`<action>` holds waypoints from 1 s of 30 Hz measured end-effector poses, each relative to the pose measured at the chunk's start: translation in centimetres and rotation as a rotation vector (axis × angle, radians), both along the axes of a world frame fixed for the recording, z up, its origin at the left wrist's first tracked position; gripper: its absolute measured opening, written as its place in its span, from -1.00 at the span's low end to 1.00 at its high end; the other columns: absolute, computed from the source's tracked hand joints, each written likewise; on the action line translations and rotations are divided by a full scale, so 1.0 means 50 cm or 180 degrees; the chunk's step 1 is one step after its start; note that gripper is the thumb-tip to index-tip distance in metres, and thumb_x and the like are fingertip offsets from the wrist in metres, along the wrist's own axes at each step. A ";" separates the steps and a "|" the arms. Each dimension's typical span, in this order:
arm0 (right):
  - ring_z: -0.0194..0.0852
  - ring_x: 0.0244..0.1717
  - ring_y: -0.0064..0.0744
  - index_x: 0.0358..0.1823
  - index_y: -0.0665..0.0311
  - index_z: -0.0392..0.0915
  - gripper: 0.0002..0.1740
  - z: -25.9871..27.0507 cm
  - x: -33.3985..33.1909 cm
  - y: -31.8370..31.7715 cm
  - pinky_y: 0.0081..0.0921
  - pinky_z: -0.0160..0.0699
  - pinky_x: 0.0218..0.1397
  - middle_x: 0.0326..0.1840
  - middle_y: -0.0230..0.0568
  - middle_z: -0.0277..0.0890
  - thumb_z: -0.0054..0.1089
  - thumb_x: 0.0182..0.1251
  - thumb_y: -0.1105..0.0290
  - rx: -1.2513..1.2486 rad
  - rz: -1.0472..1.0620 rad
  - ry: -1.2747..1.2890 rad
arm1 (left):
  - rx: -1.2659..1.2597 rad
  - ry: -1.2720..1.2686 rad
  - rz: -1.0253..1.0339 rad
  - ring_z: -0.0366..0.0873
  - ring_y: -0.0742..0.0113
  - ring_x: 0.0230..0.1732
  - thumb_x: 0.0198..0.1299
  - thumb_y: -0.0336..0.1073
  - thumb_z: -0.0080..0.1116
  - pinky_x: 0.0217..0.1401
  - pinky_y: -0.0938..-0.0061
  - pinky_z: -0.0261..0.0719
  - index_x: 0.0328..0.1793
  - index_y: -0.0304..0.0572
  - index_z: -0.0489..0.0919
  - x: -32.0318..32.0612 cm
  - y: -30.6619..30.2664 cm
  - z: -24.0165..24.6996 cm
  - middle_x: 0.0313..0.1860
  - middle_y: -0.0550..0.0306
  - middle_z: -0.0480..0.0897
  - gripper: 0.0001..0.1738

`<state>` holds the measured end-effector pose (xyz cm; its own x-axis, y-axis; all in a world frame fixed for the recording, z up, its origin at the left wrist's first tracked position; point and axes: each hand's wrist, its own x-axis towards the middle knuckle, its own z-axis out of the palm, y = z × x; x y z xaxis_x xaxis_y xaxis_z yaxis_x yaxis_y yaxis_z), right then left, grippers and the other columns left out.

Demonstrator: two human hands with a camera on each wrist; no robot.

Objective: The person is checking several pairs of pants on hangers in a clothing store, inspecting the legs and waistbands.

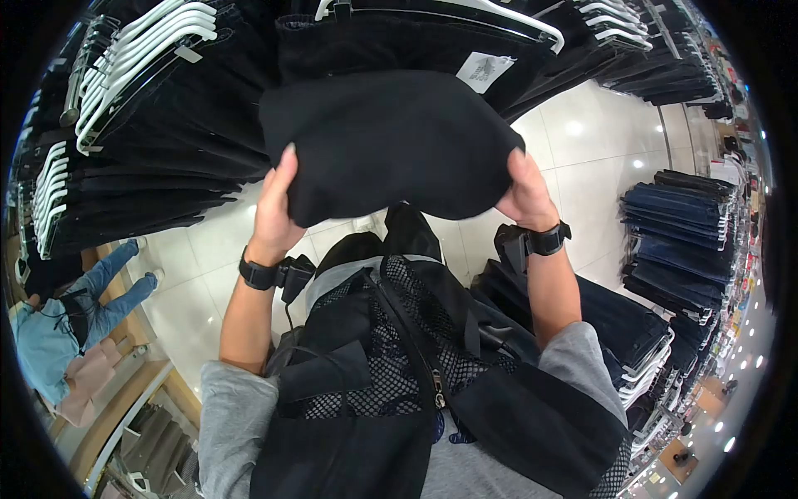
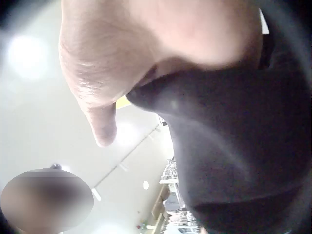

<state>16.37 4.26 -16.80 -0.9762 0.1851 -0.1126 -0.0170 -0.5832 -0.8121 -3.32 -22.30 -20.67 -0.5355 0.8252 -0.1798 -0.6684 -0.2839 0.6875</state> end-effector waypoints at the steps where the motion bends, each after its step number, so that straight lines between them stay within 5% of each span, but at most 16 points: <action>1: 0.31 0.53 -0.11 0.59 0.43 0.14 -0.08 0.003 0.007 -0.002 -0.21 0.25 0.59 0.56 0.05 0.29 0.32 0.43 0.00 0.0529 -0.0002 -0.0258 | 0.0184 -0.0226 -0.0037 0.55 0.24 0.36 0.63 0.05 -0.19 0.45 0.35 0.47 0.53 -0.32 0.37 -0.003 -0.003 0.008 0.40 0.02 0.55 -0.38; 3: 0.31 0.53 -0.13 0.59 0.43 0.14 -0.02 0.006 0.018 0.005 -0.23 0.27 0.57 0.57 0.03 0.27 0.37 0.37 -0.05 0.0796 0.0172 -0.0406 | 0.0390 -0.0505 -0.0131 0.57 0.22 0.34 0.62 0.15 -0.24 0.43 0.33 0.50 0.54 -0.26 0.38 -0.008 -0.013 0.007 0.40 0.03 0.56 -0.32; 6: 0.13 0.63 -0.04 0.63 0.38 0.07 0.12 -0.021 0.025 0.016 0.04 -0.01 0.67 0.63 0.02 0.19 0.34 0.31 -0.23 0.0037 0.0821 0.0247 | 0.0560 -0.0706 -0.0095 0.57 0.13 0.35 0.57 0.30 -0.27 0.43 0.25 0.53 0.58 -0.23 0.34 0.002 -0.014 0.041 0.41 -0.02 0.55 -0.20; 7: 0.13 0.63 -0.04 0.63 0.38 0.07 0.12 -0.018 0.027 0.007 0.04 -0.01 0.67 0.63 0.02 0.19 0.34 0.31 -0.23 0.0050 0.0809 0.0257 | 0.1311 -0.1238 -0.0565 0.48 -0.04 0.44 0.46 0.45 -0.22 0.56 0.13 0.38 0.62 -0.23 0.30 -0.003 -0.021 0.028 0.53 -0.09 0.45 -0.04; 9: 0.15 0.62 -0.11 0.64 0.40 0.05 0.07 0.004 0.032 -0.019 -0.09 0.08 0.65 0.62 0.00 0.21 0.37 0.34 -0.10 0.0122 0.0636 0.0313 | 0.1042 -0.0841 -0.0388 0.48 0.01 0.43 0.40 0.54 -0.22 0.50 0.15 0.44 0.63 -0.26 0.25 0.003 -0.032 0.042 0.49 -0.11 0.46 0.05; 11: 0.39 0.42 -0.35 0.62 0.47 0.08 -0.10 0.065 0.004 -0.044 -0.40 0.34 0.48 0.51 -0.05 0.36 0.34 0.43 0.20 0.1417 0.0649 -0.0459 | 0.0770 -0.0408 -0.0382 0.43 0.00 0.47 0.38 0.54 -0.19 0.53 0.13 0.39 0.65 -0.27 0.21 -0.005 -0.044 0.028 0.51 -0.12 0.43 0.08; 12: 0.40 0.42 -0.33 0.60 0.46 0.11 -0.11 0.064 -0.001 -0.044 -0.38 0.35 0.48 0.50 -0.05 0.37 0.35 0.43 0.18 0.1327 0.0731 -0.0638 | 0.0498 0.0027 -0.0367 0.38 -0.02 0.52 0.36 0.55 -0.15 0.55 0.11 0.34 0.66 -0.28 0.18 -0.007 -0.046 0.026 0.53 -0.14 0.41 0.10; 14: 0.41 0.43 -0.31 0.58 0.46 0.14 -0.12 0.056 -0.004 -0.037 -0.36 0.36 0.48 0.49 -0.05 0.39 0.36 0.42 0.16 0.1242 0.0809 -0.0813 | 0.0488 0.0079 -0.0484 0.32 0.02 0.56 0.39 0.41 -0.03 0.58 0.11 0.27 0.69 -0.28 0.11 -0.002 -0.044 0.027 0.58 -0.12 0.35 0.04; 16: 0.35 0.49 -0.25 0.57 0.44 0.15 -0.12 0.033 0.006 -0.029 -0.32 0.33 0.53 0.53 -0.02 0.33 0.37 0.41 0.12 0.0175 0.0658 -0.0618 | 0.0403 0.0029 -0.0196 0.35 0.09 0.53 0.44 0.15 0.10 0.57 0.14 0.31 0.69 -0.27 0.10 0.022 -0.039 0.035 0.59 -0.05 0.33 -0.09; 20: 0.29 0.50 -0.25 0.57 0.42 0.17 -0.10 0.028 0.009 -0.063 -0.30 0.25 0.56 0.52 -0.03 0.32 0.42 0.35 0.17 0.0164 0.0237 -0.0463 | -0.0283 0.0225 -0.0476 0.43 0.23 0.47 0.49 -0.21 0.13 0.48 0.26 0.41 0.61 -0.26 0.26 0.007 -0.069 0.019 0.51 0.07 0.44 -0.35; 23: 0.32 0.49 -0.24 0.59 0.42 0.14 -0.10 0.026 0.009 -0.069 -0.32 0.27 0.54 0.52 -0.02 0.32 0.40 0.37 0.19 0.0544 0.0209 -0.0741 | -0.0395 0.0372 -0.0508 0.46 0.28 0.43 0.53 -0.12 0.06 0.44 0.30 0.45 0.57 -0.26 0.32 0.006 -0.073 0.017 0.46 0.08 0.50 -0.40; 25: 0.36 0.47 -0.20 0.57 0.42 0.16 -0.13 0.021 0.013 -0.065 -0.29 0.31 0.54 0.51 0.00 0.34 0.38 0.38 0.19 0.0291 0.0185 -0.0671 | -0.0360 0.0194 -0.0455 0.47 0.30 0.42 0.55 -0.06 0.02 0.43 0.30 0.45 0.56 -0.26 0.34 0.011 -0.081 0.006 0.44 0.09 0.51 -0.39; 28: 0.37 0.49 -0.11 0.51 0.39 0.23 -0.26 -0.019 0.030 -0.040 -0.14 0.35 0.55 0.51 0.01 0.34 0.31 0.43 0.23 -0.1207 0.0447 0.0234 | -0.0143 0.0073 -0.0524 0.48 0.31 0.41 0.57 0.04 -0.05 0.43 0.31 0.44 0.56 -0.26 0.35 0.023 -0.094 -0.023 0.43 0.10 0.53 -0.36; 30: 0.30 0.54 -0.04 0.55 0.36 0.21 -0.21 -0.032 0.030 -0.038 -0.04 0.31 0.56 0.56 0.03 0.29 0.30 0.43 0.15 -0.1078 0.0537 0.0331 | 0.0035 0.0121 -0.0622 0.48 0.30 0.41 0.57 0.08 -0.08 0.43 0.31 0.43 0.57 -0.26 0.34 0.035 -0.100 -0.020 0.43 0.10 0.53 -0.34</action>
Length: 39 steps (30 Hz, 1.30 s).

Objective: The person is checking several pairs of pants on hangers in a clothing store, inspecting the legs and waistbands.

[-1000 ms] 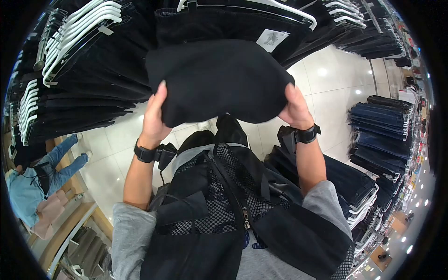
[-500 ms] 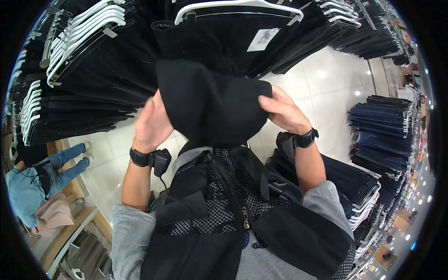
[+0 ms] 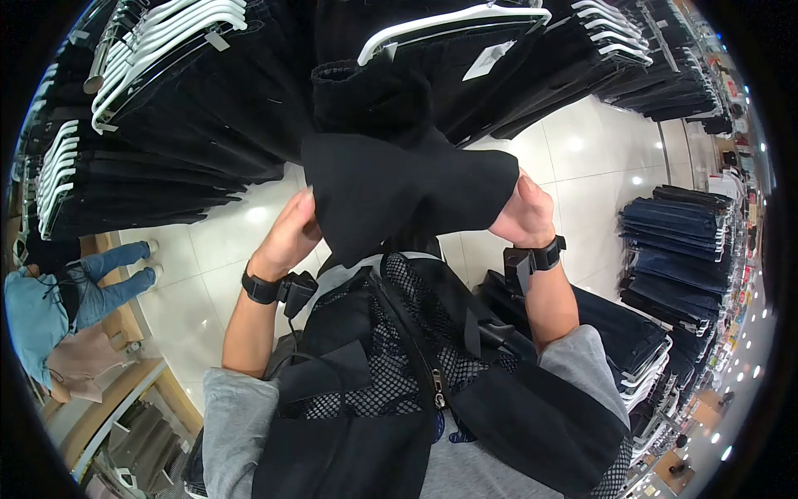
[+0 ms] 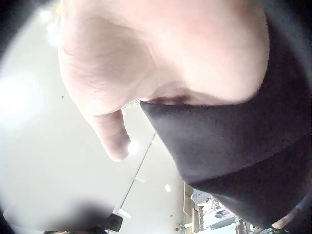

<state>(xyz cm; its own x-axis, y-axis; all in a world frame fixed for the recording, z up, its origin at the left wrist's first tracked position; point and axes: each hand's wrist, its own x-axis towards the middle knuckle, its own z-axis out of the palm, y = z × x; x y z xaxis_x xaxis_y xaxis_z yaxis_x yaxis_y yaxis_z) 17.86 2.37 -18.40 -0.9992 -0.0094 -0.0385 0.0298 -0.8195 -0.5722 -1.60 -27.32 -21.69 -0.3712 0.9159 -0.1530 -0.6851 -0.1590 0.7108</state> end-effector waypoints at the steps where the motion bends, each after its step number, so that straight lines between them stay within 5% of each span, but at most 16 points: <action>1: 0.23 0.58 0.03 0.58 0.32 0.18 -0.16 -0.001 -0.004 -0.002 0.05 0.27 0.58 0.60 0.05 0.23 0.29 0.43 0.07 0.0120 0.0058 0.0126 | 0.0075 0.0220 -0.0044 0.45 0.27 0.43 0.54 0.06 0.00 0.46 0.30 0.39 0.59 -0.29 0.29 0.005 0.001 0.009 0.46 0.06 0.49 -0.30; 5: 0.26 0.56 -0.02 0.58 0.32 0.17 -0.15 0.065 -0.021 -0.037 -0.06 0.28 0.58 0.58 0.02 0.25 0.34 0.40 0.13 0.0726 -0.0057 -0.0395 | -0.0040 0.0821 -0.0191 0.35 0.16 0.49 0.38 -0.10 0.25 0.53 0.27 0.31 0.63 -0.40 0.17 0.000 -0.001 0.045 0.51 -0.07 0.38 -0.15; 7: 0.32 0.51 -0.12 0.59 0.34 0.14 -0.11 0.092 -0.031 -0.046 -0.17 0.31 0.54 0.54 -0.02 0.29 0.40 0.36 0.19 0.1933 0.0164 -0.1030 | -0.0175 0.0619 -0.0192 0.38 0.17 0.46 0.36 -0.19 0.24 0.50 0.27 0.35 0.61 -0.40 0.21 -0.002 0.008 0.083 0.47 -0.06 0.42 -0.20; 16: 0.45 0.41 -0.21 0.49 0.40 0.29 -0.21 0.068 -0.033 -0.036 -0.26 0.42 0.48 0.40 -0.07 0.47 0.41 0.35 0.18 0.1093 -0.0122 -0.0716 | -0.0199 0.0337 0.0037 0.53 0.20 0.34 0.39 -0.39 0.19 0.43 0.29 0.47 0.46 -0.40 0.41 0.004 0.002 0.083 0.33 -0.04 0.57 -0.46; 21: 0.46 0.39 -0.24 0.46 0.42 0.33 -0.28 0.062 -0.038 -0.061 -0.30 0.43 0.47 0.42 -0.06 0.45 0.38 0.39 0.24 0.1437 -0.0044 -0.0663 | -0.0159 -0.0003 0.0251 0.54 0.22 0.34 0.45 -0.39 0.13 0.40 0.29 0.51 0.41 -0.42 0.46 0.011 0.004 0.087 0.31 -0.02 0.60 -0.55; 24: 0.54 0.30 -0.28 0.36 0.43 0.44 -0.44 0.060 -0.044 -0.059 -0.33 0.46 0.42 0.33 -0.08 0.54 0.33 0.45 0.30 0.1754 0.0114 -0.0652 | -0.0683 0.0234 0.0366 0.66 0.22 0.18 0.51 -0.31 0.09 0.25 0.34 0.61 0.39 -0.44 0.46 0.019 0.012 0.105 0.23 -0.07 0.65 -0.56; 26: 0.59 0.23 -0.30 0.28 0.43 0.52 -0.55 0.061 -0.054 -0.065 -0.35 0.50 0.39 0.24 -0.10 0.61 0.28 0.49 0.32 0.1971 0.0231 -0.0700 | -0.0477 0.0084 -0.0213 0.76 0.14 -0.10 0.55 -0.25 -0.01 0.01 0.33 0.72 0.35 -0.48 0.47 0.010 0.019 0.125 0.07 -0.23 0.70 -0.57; 28: 0.67 -0.05 -0.47 0.02 0.37 0.69 -0.70 0.070 -0.080 -0.087 -0.44 0.54 0.22 -0.09 -0.25 0.74 0.28 0.52 0.24 0.1944 -0.0054 -0.0840 | -0.0617 0.0414 -0.0068 0.76 0.17 -0.22 0.56 -0.19 0.00 -0.12 0.37 0.71 0.27 -0.48 0.52 0.012 0.023 0.109 -0.05 -0.23 0.73 -0.57; 30: 0.66 -0.13 -0.50 -0.03 0.37 0.70 -0.70 0.060 -0.089 -0.098 -0.45 0.55 0.16 -0.15 -0.27 0.74 0.26 0.53 0.23 0.2103 -0.0222 -0.0860 | -0.0752 0.0744 0.0080 0.76 0.20 -0.34 0.57 -0.14 0.00 -0.24 0.40 0.70 0.20 -0.48 0.56 0.011 0.023 0.104 -0.17 -0.22 0.76 -0.56; 35: 0.63 -0.25 -0.56 -0.13 0.36 0.71 -0.68 0.062 -0.108 -0.105 -0.51 0.55 0.03 -0.21 -0.31 0.73 0.27 0.53 0.18 0.2352 -0.0394 -0.0894 | -0.2179 0.1553 0.0543 0.51 0.49 -0.58 0.55 -0.03 0.08 -0.42 0.60 0.47 -0.26 -0.21 0.55 -0.030 -0.008 0.086 -0.57 0.28 0.54 -0.59; 36: 0.61 -0.24 -0.56 -0.15 0.35 0.69 -0.70 0.068 -0.116 -0.105 -0.52 0.55 -0.01 -0.21 -0.32 0.70 0.26 0.54 0.21 0.2491 -0.0284 -0.0933 | -0.1686 0.1587 0.1101 0.47 0.55 -0.62 0.47 -0.01 0.23 -0.49 0.63 0.41 -0.29 -0.14 0.47 -0.040 -0.009 0.074 -0.60 0.33 0.50 -0.60; 37: 0.59 -0.23 -0.56 -0.17 0.35 0.67 -0.72 0.073 -0.124 -0.105 -0.53 0.56 -0.05 -0.21 -0.33 0.68 0.24 0.55 0.23 0.2629 -0.0172 -0.0974 | -0.1591 0.1874 0.1401 0.50 0.55 -0.53 0.43 -0.07 0.30 -0.43 0.64 0.45 -0.16 -0.17 0.50 -0.046 -0.013 0.068 -0.55 0.30 0.53 -0.66; 39: 0.61 -0.24 -0.58 -0.15 0.32 0.72 -0.66 0.077 -0.150 -0.106 -0.56 0.52 -0.01 -0.23 -0.32 0.72 0.33 0.49 0.13 0.2824 -0.0035 -0.1031 | -0.1288 0.2579 0.1469 0.61 0.49 -0.05 0.41 -0.13 0.32 0.04 0.58 0.58 0.10 -0.09 0.55 -0.033 -0.002 0.078 -0.13 0.18 0.64 -0.69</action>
